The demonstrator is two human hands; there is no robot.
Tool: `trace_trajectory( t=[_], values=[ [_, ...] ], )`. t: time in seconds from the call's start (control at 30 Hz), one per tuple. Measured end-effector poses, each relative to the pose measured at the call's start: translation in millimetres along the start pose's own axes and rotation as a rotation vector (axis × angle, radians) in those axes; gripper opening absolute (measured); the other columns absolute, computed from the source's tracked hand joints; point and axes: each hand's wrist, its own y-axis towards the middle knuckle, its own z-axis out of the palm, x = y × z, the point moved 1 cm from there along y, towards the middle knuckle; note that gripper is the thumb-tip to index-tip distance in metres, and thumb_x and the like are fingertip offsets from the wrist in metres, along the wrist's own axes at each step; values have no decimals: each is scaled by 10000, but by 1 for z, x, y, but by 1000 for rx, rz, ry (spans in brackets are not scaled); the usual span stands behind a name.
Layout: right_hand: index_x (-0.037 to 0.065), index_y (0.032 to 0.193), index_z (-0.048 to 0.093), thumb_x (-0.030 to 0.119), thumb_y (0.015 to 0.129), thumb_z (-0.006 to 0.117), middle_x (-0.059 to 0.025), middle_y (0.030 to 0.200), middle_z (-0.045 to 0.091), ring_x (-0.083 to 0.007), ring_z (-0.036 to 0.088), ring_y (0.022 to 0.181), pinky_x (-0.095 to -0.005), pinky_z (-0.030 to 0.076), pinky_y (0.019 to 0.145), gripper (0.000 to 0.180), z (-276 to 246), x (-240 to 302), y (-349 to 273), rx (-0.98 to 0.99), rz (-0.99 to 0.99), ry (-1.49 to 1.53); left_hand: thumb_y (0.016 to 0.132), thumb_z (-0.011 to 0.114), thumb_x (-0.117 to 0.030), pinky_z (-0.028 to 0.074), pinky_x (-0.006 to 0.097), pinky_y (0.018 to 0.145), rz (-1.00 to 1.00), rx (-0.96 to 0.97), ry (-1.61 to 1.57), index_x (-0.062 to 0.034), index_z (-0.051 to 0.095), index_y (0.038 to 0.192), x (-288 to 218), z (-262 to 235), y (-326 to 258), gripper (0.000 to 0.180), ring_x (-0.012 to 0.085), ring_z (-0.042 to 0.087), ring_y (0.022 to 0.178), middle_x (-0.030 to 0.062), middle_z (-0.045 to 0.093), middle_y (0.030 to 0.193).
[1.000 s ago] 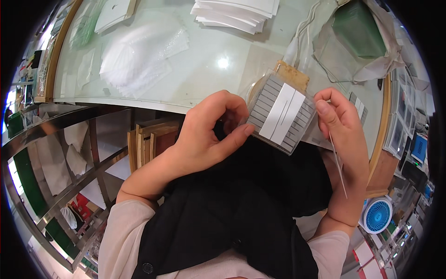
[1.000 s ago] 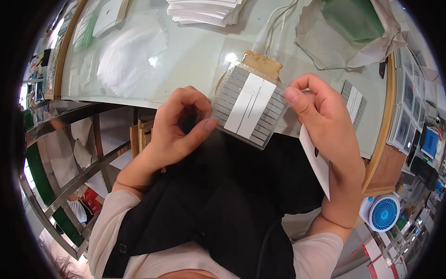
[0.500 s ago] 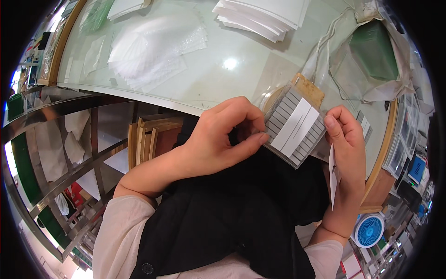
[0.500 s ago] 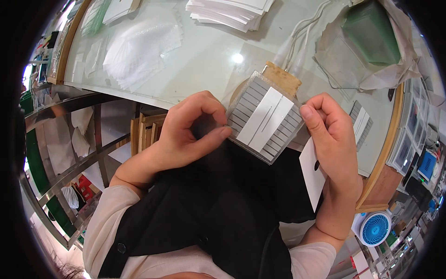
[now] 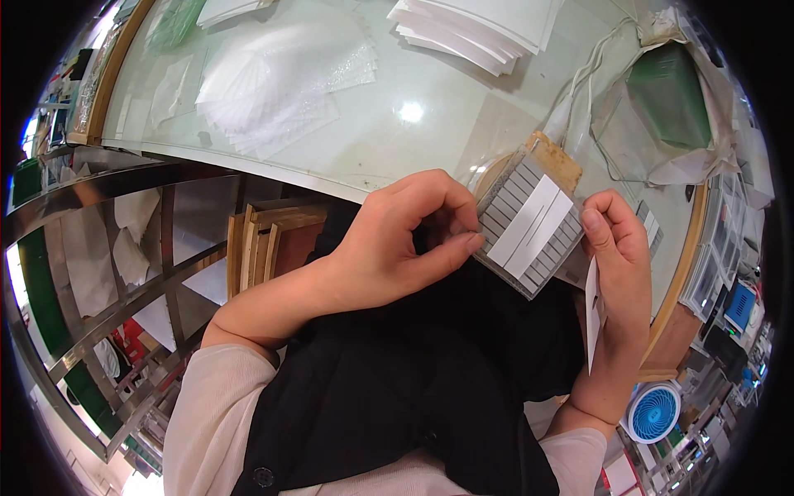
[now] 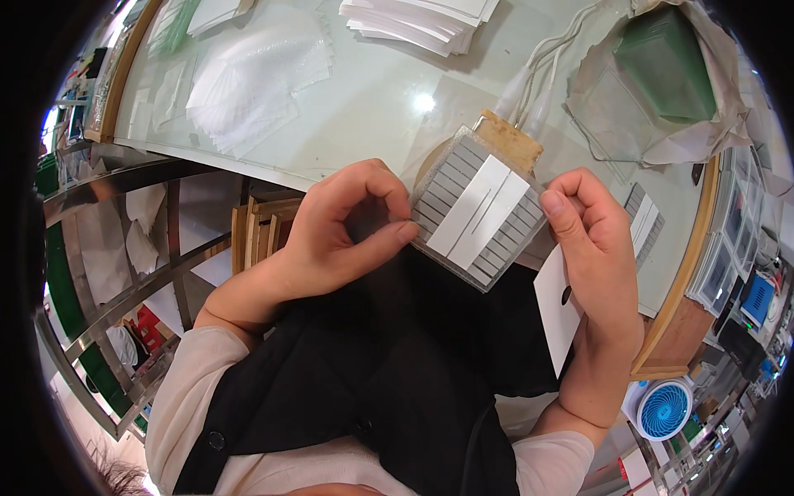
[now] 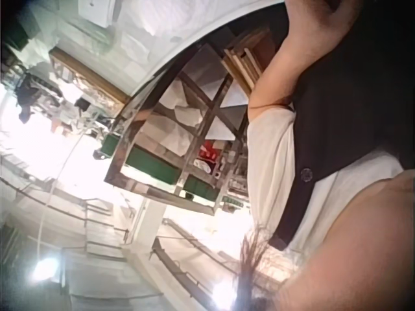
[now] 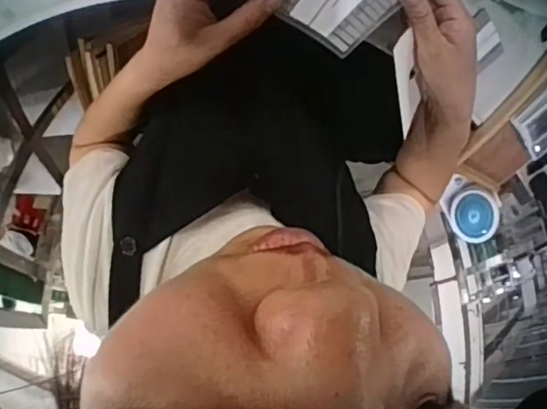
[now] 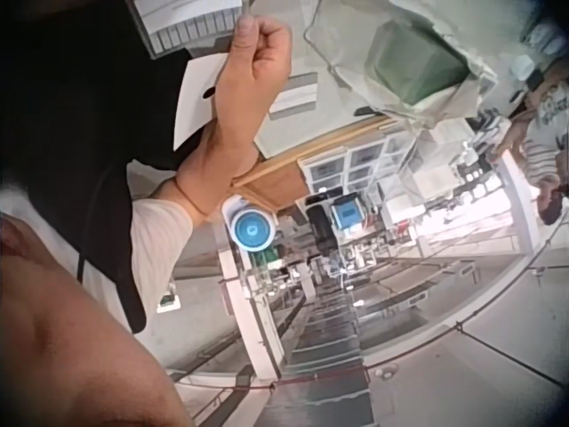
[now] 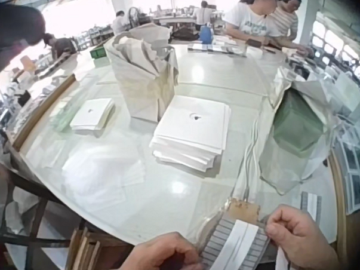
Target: Manually assembling and inspecting small solar panels at a factory workbench.
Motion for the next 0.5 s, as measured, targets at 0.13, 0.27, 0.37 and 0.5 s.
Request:
trace_trajectory(
  t=[0.13, 0.27, 0.37, 0.5],
  values=[
    [46, 881, 522, 182, 948, 545, 79, 716, 430, -19, 342, 662, -176, 280, 596, 154, 0, 0, -1, -14, 30, 38, 804, 655, 26, 407, 222, 651, 28, 35, 30, -36, 536, 902, 2, -2, -1, 166, 101, 521, 746, 23, 546, 827],
    [51, 895, 533, 193, 941, 548, 77, 726, 445, -20, 347, 661, -174, 278, 598, 150, -7, 5, -4, -49, 5, -22, 806, 682, -1, 397, 212, 631, -80, 28, -89, -42, 524, 931, -1, -3, -6, 205, 79, 502, 729, 15, 534, 844],
    [51, 904, 540, 203, 938, 539, 61, 739, 462, -25, 357, 657, -175, 280, 596, 155, -12, 12, -12, -257, -71, -39, 790, 726, -69, 405, 208, 575, -40, -42, -44, -45, 529, 915, -1, -12, -13, 234, 68, 495, 664, 11, 533, 795],
    [20, 893, 538, 225, 930, 519, -22, 799, 536, -89, 477, 674, -213, 360, 617, 209, -21, 44, -59, -810, -644, -484, 807, 739, -252, 437, 232, 575, 188, 333, 25, -15, 533, 963, -24, -26, -21, 351, 105, 554, 695, 57, 583, 869]
  ],
)
